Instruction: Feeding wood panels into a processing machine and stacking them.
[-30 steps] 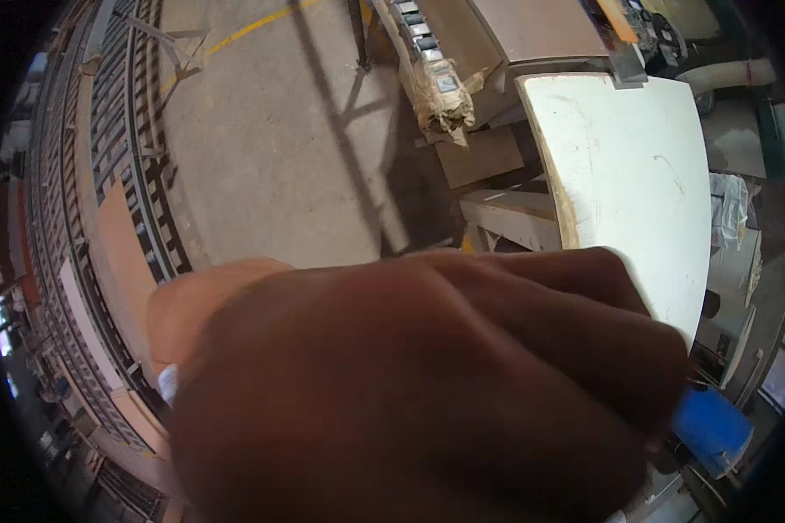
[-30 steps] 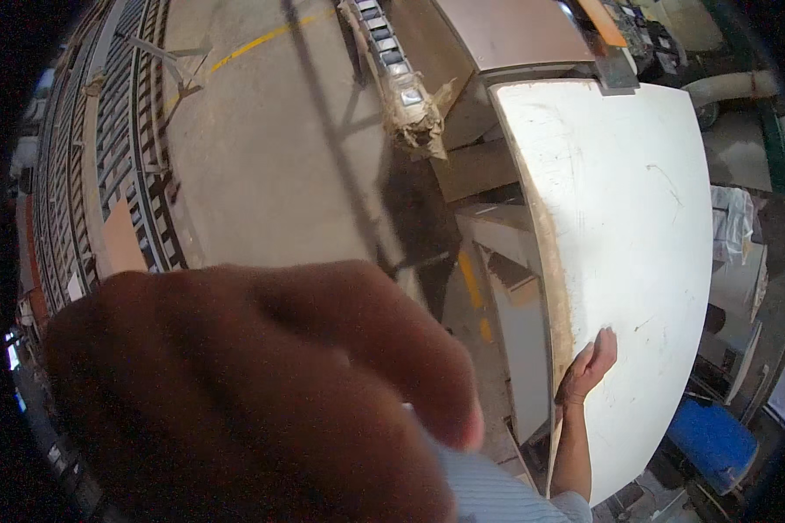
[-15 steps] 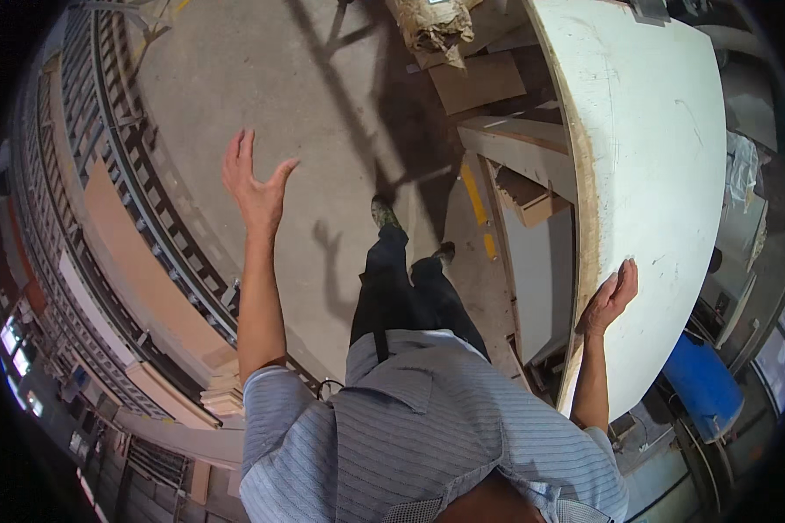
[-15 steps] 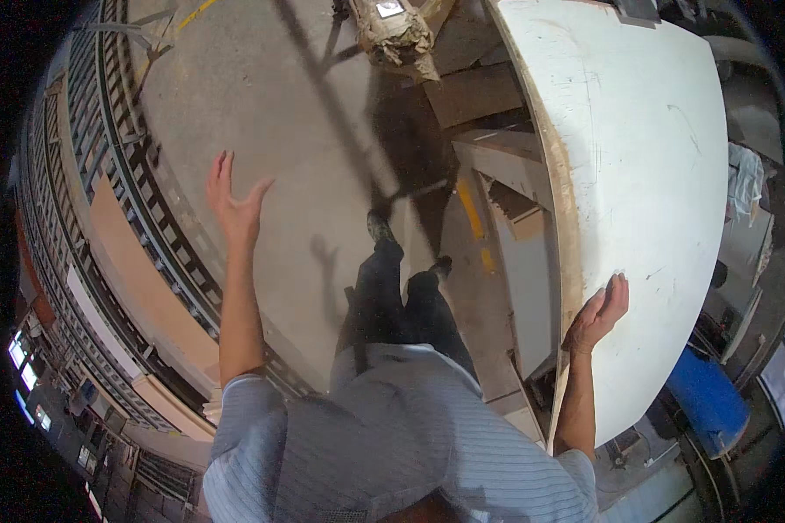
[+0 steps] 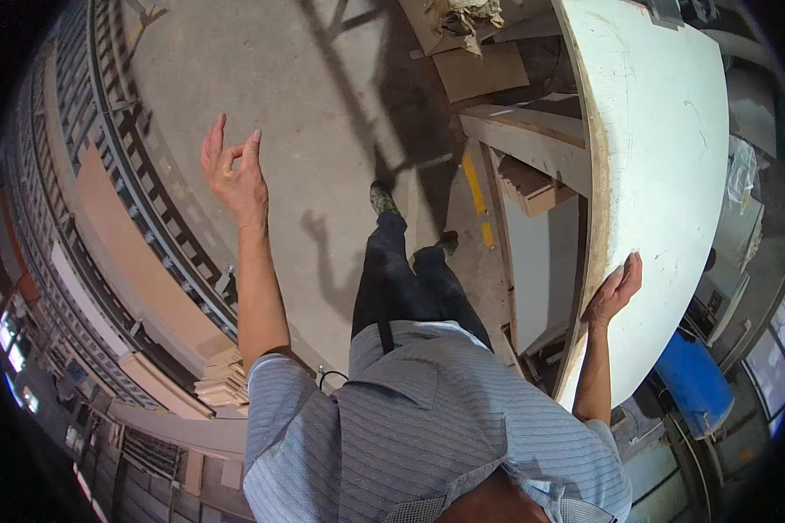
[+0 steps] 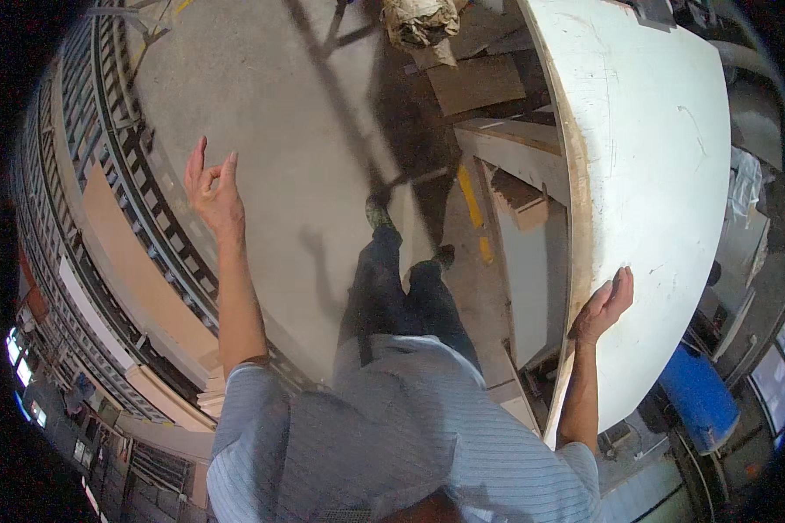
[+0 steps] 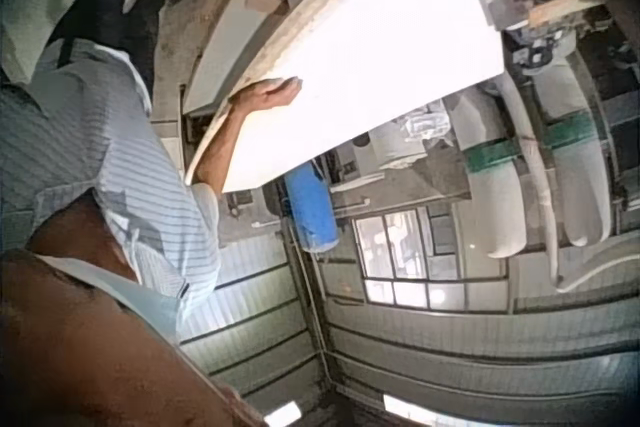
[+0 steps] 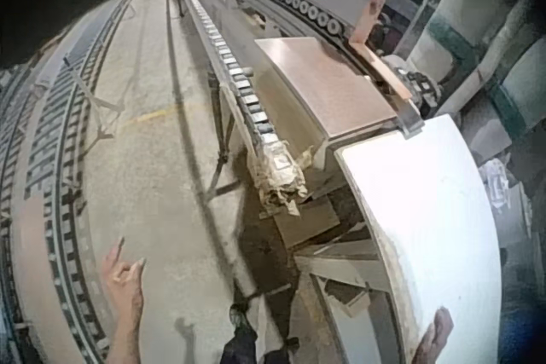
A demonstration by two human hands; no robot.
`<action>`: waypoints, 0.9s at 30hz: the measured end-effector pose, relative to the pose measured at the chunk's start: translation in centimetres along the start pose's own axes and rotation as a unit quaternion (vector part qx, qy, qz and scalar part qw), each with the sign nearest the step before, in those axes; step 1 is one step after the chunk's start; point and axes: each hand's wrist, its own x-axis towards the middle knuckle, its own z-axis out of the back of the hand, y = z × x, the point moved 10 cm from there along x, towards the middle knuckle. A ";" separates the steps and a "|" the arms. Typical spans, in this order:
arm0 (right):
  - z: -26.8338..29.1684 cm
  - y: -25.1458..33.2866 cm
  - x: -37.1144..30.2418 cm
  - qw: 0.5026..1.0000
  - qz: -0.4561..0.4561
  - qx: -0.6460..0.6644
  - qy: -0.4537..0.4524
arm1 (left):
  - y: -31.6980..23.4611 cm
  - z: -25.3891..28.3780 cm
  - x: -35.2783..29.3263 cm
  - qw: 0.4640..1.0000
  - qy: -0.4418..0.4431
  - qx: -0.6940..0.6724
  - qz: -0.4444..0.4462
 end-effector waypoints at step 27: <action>-0.7 -0.5 -0.2 0.999 -0.024 0.029 0.011 | 21.9 -12.2 -30.2 0.730 0.009 -0.301 0.613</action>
